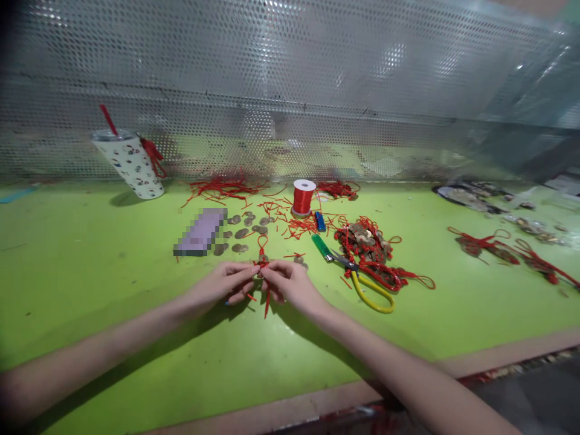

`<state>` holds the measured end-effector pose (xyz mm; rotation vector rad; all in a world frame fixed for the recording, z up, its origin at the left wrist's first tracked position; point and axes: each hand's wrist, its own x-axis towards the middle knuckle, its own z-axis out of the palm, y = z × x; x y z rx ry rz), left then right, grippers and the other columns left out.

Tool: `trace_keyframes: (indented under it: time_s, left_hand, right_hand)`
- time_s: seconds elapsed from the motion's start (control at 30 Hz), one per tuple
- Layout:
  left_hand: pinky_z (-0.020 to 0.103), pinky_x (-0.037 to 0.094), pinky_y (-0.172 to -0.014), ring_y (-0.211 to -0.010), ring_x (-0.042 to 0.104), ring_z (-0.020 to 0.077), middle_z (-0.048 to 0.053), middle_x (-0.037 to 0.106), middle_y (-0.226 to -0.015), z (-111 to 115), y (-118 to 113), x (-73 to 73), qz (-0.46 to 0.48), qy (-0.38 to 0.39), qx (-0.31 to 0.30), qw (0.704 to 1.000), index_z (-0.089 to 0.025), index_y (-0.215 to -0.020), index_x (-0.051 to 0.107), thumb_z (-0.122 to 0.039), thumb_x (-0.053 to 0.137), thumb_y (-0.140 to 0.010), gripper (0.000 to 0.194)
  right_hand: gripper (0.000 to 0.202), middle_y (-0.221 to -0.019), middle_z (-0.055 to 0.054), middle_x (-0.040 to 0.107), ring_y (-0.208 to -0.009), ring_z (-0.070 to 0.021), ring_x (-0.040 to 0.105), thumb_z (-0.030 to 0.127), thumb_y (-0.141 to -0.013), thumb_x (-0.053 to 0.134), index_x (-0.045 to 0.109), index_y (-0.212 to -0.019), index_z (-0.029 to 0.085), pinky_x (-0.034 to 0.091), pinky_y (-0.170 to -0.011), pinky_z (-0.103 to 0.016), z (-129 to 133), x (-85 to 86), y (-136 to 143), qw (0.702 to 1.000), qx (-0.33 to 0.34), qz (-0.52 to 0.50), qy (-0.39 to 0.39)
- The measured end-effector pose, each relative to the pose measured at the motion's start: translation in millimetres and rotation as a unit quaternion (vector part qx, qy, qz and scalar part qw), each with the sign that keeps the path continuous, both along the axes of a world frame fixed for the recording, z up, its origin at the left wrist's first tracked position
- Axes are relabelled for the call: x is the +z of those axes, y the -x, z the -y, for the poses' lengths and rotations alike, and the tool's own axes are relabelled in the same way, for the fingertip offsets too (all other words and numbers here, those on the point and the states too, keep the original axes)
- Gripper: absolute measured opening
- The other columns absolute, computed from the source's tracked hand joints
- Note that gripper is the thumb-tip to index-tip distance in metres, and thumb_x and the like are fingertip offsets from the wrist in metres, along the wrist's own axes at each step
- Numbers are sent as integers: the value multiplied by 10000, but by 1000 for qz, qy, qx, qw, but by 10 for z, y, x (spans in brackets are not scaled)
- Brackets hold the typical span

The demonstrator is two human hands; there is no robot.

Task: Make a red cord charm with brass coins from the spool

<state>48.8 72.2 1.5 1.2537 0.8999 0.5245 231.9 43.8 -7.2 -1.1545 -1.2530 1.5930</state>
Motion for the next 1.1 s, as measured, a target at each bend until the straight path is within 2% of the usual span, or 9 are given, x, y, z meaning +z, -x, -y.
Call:
trace_keyframes:
  time_s: [0.07, 0.23, 0.37, 0.47, 0.63, 0.73, 0.9, 1.0, 1.1]
  left_hand:
    - [240, 184, -439, -414, 343, 50, -28, 512, -567, 11, -6, -29, -1, -19, 7, 1000, -136, -722, 663, -558, 662, -824, 434]
    - [254, 172, -466, -484, 322, 73, 44, 642, -675, 56, -10, -38, -15, -44, 27, 999, -128, -788, 726, -579, 666, -816, 455]
    - [257, 174, -477, -508, 319, 90, 17, 602, -612, 120, -35, 3, -21, -49, 45, 998, -143, -875, 776, -580, 667, -822, 454]
    - [257, 182, -488, -520, 320, 93, -4, 553, -583, 165, -54, 7, -7, -37, 77, 996, -151, -907, 789, -551, 700, -809, 421]
    - [253, 206, -500, -551, 339, 93, -1, 584, -668, 222, -77, 3, 24, -23, 121, 992, -169, -884, 774, -524, 732, -789, 369]
    - [257, 185, -490, -526, 294, 91, -32, 502, -594, 232, -84, 17, 37, -9, 132, 991, -174, -860, 752, -544, 736, -774, 381]
    - [259, 154, -464, -485, 223, 80, -75, 367, -527, 203, -75, -5, 52, -9, 137, 989, -172, -862, 726, -580, 739, -763, 419]
    - [244, 150, -447, -462, 201, 71, -93, 314, -519, 181, -59, -38, 53, 0, 140, 989, -177, -865, 691, -607, 715, -784, 438]
    - [222, 163, -438, -459, 225, 60, -87, 358, -552, 161, -47, -46, 61, 6, 137, 989, -176, -832, 637, -603, 700, -804, 433]
  right_hand:
    - [287, -663, 0, 620, -468, -78, 451, 446, -871, 667, 653, -802, 167, 330, -454, -239, 28, 24, 22, 999, 11, 35, -37]
    - [274, -732, -51, 695, -674, -155, 604, 393, -896, 642, 720, -791, 152, 466, -647, -288, 82, 51, 59, 986, 4, 101, -129]
    - [239, -732, -54, 724, -699, -170, 635, 300, -907, 602, 759, -822, 142, 485, -691, -296, 114, 14, 84, 981, 13, 125, -150]
    - [228, -724, -43, 725, -663, -155, 618, 247, -902, 576, 756, -808, 143, 468, -644, -273, 137, -20, 109, 977, 14, 141, -157]
    - [253, -637, -15, 655, -522, -109, 515, 277, -906, 570, 701, -734, 144, 391, -511, -239, 160, -20, 143, 980, 5, 145, -133]
    - [274, -583, 2, 597, -471, -99, 476, 295, -917, 553, 674, -718, 152, 356, -468, -234, 157, 1, 153, 986, 7, 121, -111]
    - [316, -545, 8, 568, -478, -109, 485, 314, -920, 570, 654, -657, 161, 371, -496, -250, 127, -1, 145, 984, 6, 129, -126]
    - [301, -554, 6, 584, -517, -121, 497, 293, -917, 582, 660, -655, 169, 383, -543, -261, 112, -23, 132, 974, -10, 162, -161]
    - [233, -632, -6, 651, -586, -139, 542, 244, -912, 587, 698, -718, 179, 403, -597, -269, 112, -32, 125, 960, -11, 193, -202]
